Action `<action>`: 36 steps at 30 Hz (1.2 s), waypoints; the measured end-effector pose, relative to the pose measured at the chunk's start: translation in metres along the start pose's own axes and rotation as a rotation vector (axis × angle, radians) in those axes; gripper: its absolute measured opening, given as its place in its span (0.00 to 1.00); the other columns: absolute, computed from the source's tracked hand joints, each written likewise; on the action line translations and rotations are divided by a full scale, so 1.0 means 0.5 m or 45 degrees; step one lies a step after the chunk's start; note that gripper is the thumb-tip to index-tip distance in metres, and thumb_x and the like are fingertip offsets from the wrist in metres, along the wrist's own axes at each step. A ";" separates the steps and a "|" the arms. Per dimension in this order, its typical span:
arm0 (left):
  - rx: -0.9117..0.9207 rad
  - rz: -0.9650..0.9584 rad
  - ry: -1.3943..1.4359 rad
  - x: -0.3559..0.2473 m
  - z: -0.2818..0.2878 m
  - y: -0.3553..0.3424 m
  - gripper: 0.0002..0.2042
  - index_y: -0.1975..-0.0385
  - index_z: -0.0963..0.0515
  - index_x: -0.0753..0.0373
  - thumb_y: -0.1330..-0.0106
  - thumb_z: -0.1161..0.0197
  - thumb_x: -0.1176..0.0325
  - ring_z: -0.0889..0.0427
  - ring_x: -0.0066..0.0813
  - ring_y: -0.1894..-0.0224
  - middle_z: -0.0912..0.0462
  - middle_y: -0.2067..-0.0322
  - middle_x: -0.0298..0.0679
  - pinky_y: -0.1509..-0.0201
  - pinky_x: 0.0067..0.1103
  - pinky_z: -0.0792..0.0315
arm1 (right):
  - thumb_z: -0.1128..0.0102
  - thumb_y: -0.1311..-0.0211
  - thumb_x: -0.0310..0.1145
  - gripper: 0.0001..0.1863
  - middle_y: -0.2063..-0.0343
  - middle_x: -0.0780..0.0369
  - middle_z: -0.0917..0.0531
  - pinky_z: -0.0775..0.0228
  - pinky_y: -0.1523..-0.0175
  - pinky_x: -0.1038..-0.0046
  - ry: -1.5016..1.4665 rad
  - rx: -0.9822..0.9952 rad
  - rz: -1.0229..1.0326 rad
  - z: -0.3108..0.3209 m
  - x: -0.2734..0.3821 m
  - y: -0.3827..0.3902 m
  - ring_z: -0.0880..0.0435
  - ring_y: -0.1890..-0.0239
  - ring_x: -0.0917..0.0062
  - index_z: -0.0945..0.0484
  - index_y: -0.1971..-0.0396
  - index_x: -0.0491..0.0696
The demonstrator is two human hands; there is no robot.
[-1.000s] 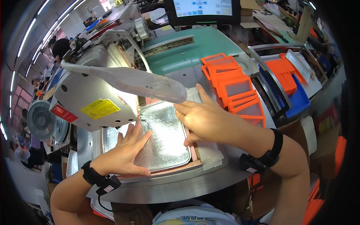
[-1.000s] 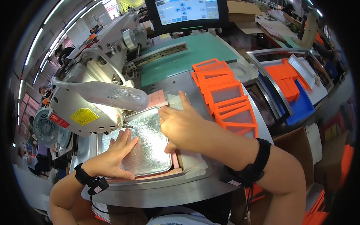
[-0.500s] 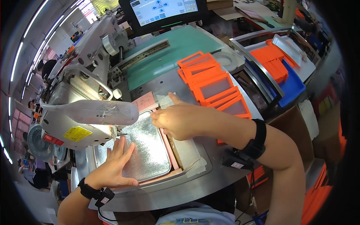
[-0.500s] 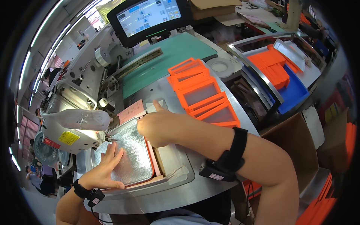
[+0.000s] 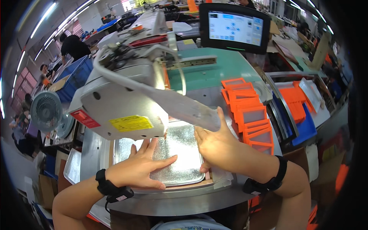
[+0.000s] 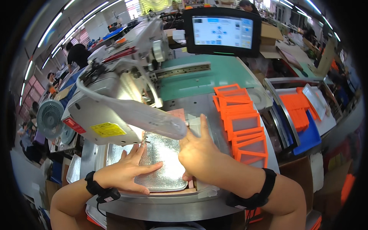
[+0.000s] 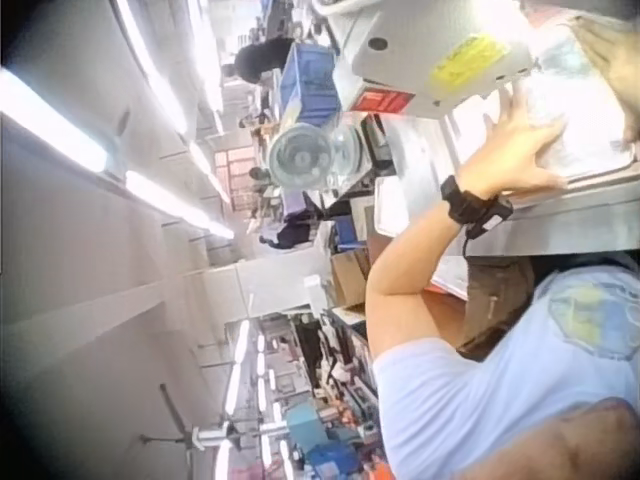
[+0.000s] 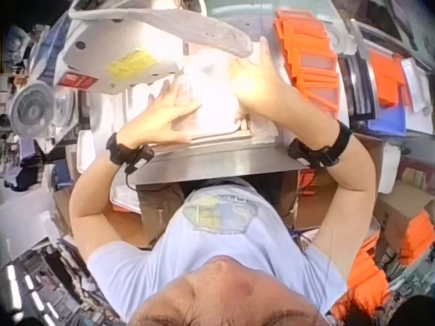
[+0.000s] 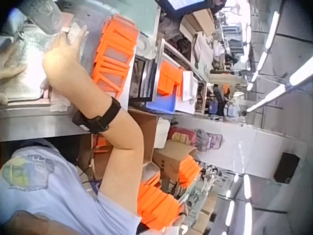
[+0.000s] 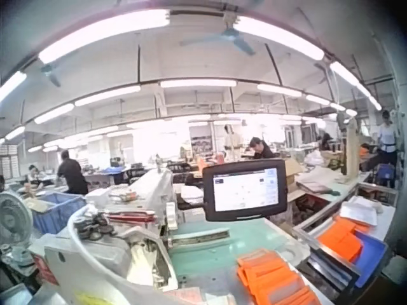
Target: Operating an automated industrial sewing machine to attach transparent pockets to orange leather or fabric panels.
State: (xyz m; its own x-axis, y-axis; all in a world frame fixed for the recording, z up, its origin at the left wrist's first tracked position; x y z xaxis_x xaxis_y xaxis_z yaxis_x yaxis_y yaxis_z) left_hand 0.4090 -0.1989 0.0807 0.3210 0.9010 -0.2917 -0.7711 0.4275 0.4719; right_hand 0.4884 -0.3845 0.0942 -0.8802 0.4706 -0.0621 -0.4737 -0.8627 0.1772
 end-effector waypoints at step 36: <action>-0.172 -0.107 0.075 0.022 -0.017 0.014 0.42 0.30 0.38 0.40 0.47 0.31 0.40 0.63 0.77 0.29 0.57 0.33 0.73 0.40 0.73 0.58 | 0.34 0.60 0.66 0.56 0.41 0.47 0.28 0.62 0.31 0.33 -0.152 -0.160 0.097 0.002 0.003 0.003 0.34 0.33 0.58 0.32 0.41 0.33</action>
State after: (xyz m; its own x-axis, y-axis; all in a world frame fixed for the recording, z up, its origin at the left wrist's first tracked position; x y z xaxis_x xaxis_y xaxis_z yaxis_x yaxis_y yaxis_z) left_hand 0.4025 -0.1863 0.0738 0.3574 0.8551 -0.3755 -0.8112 0.4835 0.3289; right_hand 0.4866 -0.3849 0.0955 -0.9074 0.4151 0.0654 -0.4123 -0.9096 0.0524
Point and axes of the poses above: each hand's wrist, its own y-axis away from the middle knuckle, its own z-axis out of the back of the hand, x = y × z, the point moved 5 cm from there along -y, towards the middle knuckle
